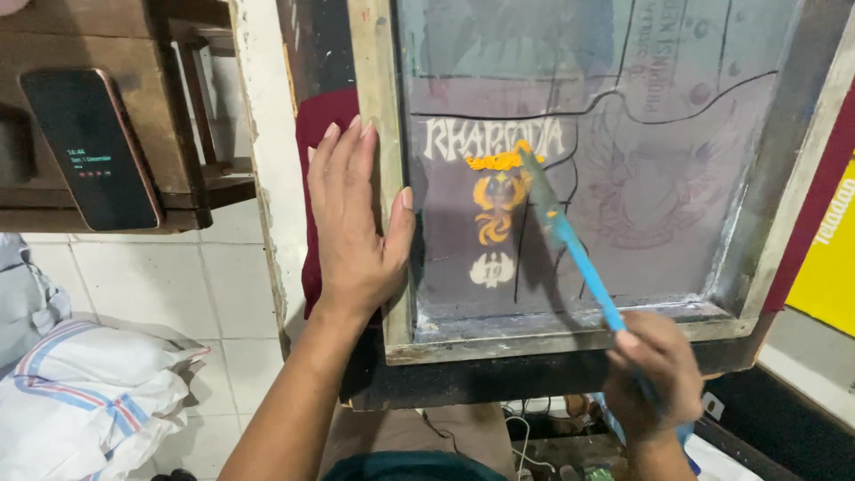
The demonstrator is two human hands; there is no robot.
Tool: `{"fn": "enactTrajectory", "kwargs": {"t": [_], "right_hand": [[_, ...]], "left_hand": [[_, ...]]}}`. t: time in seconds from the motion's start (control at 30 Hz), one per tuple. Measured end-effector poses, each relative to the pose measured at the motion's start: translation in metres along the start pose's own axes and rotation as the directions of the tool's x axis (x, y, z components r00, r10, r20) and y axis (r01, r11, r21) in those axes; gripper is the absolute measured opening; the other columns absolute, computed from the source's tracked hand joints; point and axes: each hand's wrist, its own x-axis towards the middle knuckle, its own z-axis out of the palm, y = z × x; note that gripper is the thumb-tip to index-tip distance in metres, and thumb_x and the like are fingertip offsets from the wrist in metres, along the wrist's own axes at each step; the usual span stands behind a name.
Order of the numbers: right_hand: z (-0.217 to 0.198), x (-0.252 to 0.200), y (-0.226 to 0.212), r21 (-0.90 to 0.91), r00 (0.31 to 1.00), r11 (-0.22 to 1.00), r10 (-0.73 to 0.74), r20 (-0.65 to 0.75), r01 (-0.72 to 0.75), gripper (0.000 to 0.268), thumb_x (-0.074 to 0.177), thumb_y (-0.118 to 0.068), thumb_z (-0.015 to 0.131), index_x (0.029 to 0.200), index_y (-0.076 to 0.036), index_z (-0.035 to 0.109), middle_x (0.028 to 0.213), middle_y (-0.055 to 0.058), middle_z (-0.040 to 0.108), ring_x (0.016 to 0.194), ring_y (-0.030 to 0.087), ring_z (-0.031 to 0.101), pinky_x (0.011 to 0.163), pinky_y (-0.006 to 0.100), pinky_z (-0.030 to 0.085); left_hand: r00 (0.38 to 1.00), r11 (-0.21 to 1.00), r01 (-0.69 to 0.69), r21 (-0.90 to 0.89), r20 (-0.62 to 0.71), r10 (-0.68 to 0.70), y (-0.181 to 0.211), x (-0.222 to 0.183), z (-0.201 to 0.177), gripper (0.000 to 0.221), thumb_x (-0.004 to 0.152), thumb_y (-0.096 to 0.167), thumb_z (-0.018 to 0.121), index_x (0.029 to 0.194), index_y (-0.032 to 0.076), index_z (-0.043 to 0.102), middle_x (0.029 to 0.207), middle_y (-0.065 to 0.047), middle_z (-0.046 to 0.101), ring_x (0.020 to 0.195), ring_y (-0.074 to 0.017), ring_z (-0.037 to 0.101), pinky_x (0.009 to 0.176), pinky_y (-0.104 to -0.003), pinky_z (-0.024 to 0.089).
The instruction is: Applying and spreading yellow ink on a screen printing frame using a brush and a scraper.
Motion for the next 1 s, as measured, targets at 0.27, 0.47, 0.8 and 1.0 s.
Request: {"fn": "enactTrajectory", "kwargs": {"t": [0.27, 0.47, 0.8, 1.0], "right_hand": [[-0.005, -0.005, 0.001, 0.092, 0.875, 0.950, 0.312, -0.370, -0.300, 0.046, 0.107, -0.035, 0.060, 0.130, 0.004, 0.051, 0.105, 0.026, 0.061, 0.090, 0.033, 0.070, 0.090, 0.044, 0.064], [0.014, 0.034, -0.033, 0.553, 0.763, 0.737, 0.594, -0.255, -0.388, 0.038, 0.105, -0.043, 0.063, 0.130, -0.014, 0.060, 0.092, 0.010, 0.063, 0.081, 0.024, 0.063, 0.080, 0.035, 0.052], [0.107, 0.186, -0.146, 0.189, 0.998, 0.980, 0.066, -0.015, -0.062, 0.057, 0.113, -0.044, 0.050, 0.146, 0.002, 0.045, 0.131, 0.018, 0.053, 0.088, 0.034, 0.066, 0.080, 0.041, 0.060], [0.196, 0.329, -0.197, 0.050, 0.742, 0.875, -0.438, 0.508, 0.482, 0.026, 0.132, -0.006, 0.034, 0.146, 0.014, 0.040, 0.110, 0.032, 0.057, 0.092, 0.036, 0.065, 0.084, 0.042, 0.058]], "left_hand": [[1.000, 0.996, -0.005, -0.086, 0.001, 0.005, 0.000, 0.003, -0.014, 0.055, 0.109, 0.028, 0.050, 0.156, 0.006, 0.033, 0.158, -0.017, 0.045, 0.151, -0.0421, 0.038, 0.130, -0.057, 0.028], [0.998, 0.988, -0.053, -0.145, -0.027, 0.050, -0.005, -0.011, -0.045, 0.054, 0.107, 0.022, 0.052, 0.154, 0.000, 0.035, 0.157, -0.019, 0.044, 0.151, -0.0401, 0.038, 0.131, -0.055, 0.030], [0.943, 0.996, 0.087, 0.026, -0.324, -0.074, -0.085, -0.057, -0.147, 0.052, 0.104, 0.023, 0.056, 0.149, 0.001, 0.042, 0.146, -0.017, 0.055, 0.139, -0.0357, 0.049, 0.121, -0.053, 0.037], [0.857, 0.962, 0.266, 0.063, -0.472, -0.205, -0.153, -0.040, -0.209, 0.054, 0.102, 0.021, 0.057, 0.150, 0.000, 0.041, 0.144, -0.021, 0.052, 0.133, -0.0385, 0.046, 0.115, -0.053, 0.038]]}}
